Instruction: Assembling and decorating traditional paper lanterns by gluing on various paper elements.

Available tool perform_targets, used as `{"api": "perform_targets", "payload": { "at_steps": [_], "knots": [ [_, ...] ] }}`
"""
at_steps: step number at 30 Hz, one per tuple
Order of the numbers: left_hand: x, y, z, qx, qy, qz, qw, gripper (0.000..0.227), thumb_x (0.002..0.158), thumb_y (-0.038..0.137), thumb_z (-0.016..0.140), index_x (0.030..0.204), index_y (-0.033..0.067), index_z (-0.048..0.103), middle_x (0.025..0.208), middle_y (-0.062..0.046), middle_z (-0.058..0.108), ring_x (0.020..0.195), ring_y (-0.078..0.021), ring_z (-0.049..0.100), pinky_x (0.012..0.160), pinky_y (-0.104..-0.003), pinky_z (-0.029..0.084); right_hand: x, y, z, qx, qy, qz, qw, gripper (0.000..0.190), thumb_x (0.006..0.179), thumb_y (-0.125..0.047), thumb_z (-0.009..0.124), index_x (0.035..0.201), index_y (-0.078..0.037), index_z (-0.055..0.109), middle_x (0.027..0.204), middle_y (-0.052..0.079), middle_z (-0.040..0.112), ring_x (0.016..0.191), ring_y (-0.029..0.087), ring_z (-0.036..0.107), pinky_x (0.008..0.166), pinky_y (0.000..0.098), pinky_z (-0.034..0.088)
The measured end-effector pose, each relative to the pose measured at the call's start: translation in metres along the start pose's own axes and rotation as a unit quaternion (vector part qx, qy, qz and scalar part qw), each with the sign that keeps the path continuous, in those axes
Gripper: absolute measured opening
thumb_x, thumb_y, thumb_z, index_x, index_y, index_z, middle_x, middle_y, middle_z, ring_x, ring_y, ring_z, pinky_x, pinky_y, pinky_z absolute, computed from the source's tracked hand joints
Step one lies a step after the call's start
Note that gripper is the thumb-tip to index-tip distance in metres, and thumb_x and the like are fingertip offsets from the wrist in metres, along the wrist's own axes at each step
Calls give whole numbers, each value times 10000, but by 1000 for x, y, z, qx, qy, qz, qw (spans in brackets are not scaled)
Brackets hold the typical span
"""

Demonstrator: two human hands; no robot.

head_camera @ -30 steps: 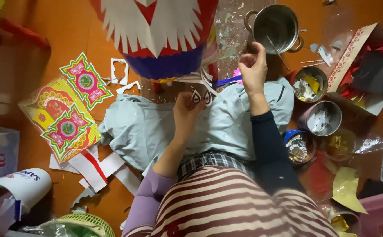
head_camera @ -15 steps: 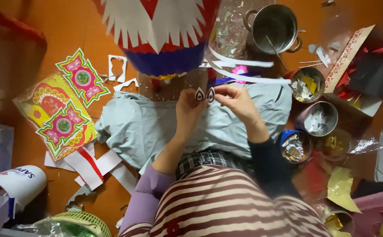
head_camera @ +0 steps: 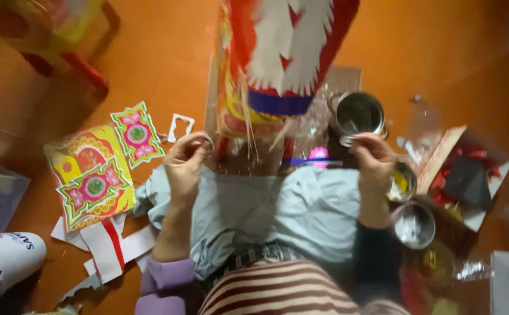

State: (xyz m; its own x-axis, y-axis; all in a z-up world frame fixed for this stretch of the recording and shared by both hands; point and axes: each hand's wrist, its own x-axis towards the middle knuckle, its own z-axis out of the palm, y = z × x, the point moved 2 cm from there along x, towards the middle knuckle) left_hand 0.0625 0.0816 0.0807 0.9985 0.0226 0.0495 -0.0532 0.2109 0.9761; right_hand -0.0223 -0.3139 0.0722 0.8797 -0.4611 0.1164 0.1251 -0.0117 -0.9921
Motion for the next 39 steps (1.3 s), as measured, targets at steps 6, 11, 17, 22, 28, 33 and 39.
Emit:
{"api": "perform_targets", "payload": {
  "at_steps": [6,11,17,22,28,33,39],
  "knots": [
    [35,136,31,19,-58,176,982,99,979,-18,737,1070,19,721,1019,-43,684,938,-113,648,860,-263,543,30,-131,41,38,-25,-229,972,112,1015,98,697,1069,2,677,984,85,656,896,136,632,798,245,521],
    [60,201,76,34,-115,301,946,98,895,-29,737,984,2,712,1126,-45,576,1051,-124,589,898,-262,523,42,-190,100,56,-78,-286,954,85,1055,106,703,1068,33,661,996,108,658,861,141,633,767,243,530],
    [102,190,107,-96,-186,221,953,83,1005,9,732,1088,11,733,972,-3,668,897,-69,656,819,-238,546,67,-199,130,53,-58,-299,951,97,1042,120,712,1074,65,638,990,88,629,855,130,611,794,230,495],
    [112,192,121,-90,-182,182,962,158,974,45,743,1125,10,712,864,-2,690,801,-57,637,747,-223,522,78,-209,147,102,-50,-257,960,210,1024,100,702,1114,-18,554,1002,63,615,837,138,631,792,269,538],
    [118,173,126,-165,-172,209,949,238,995,73,795,1097,58,581,947,39,603,860,-40,595,800,-228,536,82,-199,155,176,-69,-236,953,196,1045,84,673,1079,-41,526,993,70,607,830,143,606,789,275,514],
    [116,171,126,-130,-154,187,961,191,994,74,786,1062,45,609,975,-6,647,858,-55,607,772,-229,521,71,-208,168,214,-72,-213,951,183,1041,44,669,1081,-61,525,984,39,596,878,132,590,830,282,513],
    [115,170,128,-69,-145,308,938,130,1028,23,750,1135,10,677,1299,-90,596,1186,-136,620,1036,-308,546,74,-194,167,201,-60,-212,955,101,1081,26,638,1159,-16,590,1029,46,630,889,103,587,853,263,497]
  ]
}}
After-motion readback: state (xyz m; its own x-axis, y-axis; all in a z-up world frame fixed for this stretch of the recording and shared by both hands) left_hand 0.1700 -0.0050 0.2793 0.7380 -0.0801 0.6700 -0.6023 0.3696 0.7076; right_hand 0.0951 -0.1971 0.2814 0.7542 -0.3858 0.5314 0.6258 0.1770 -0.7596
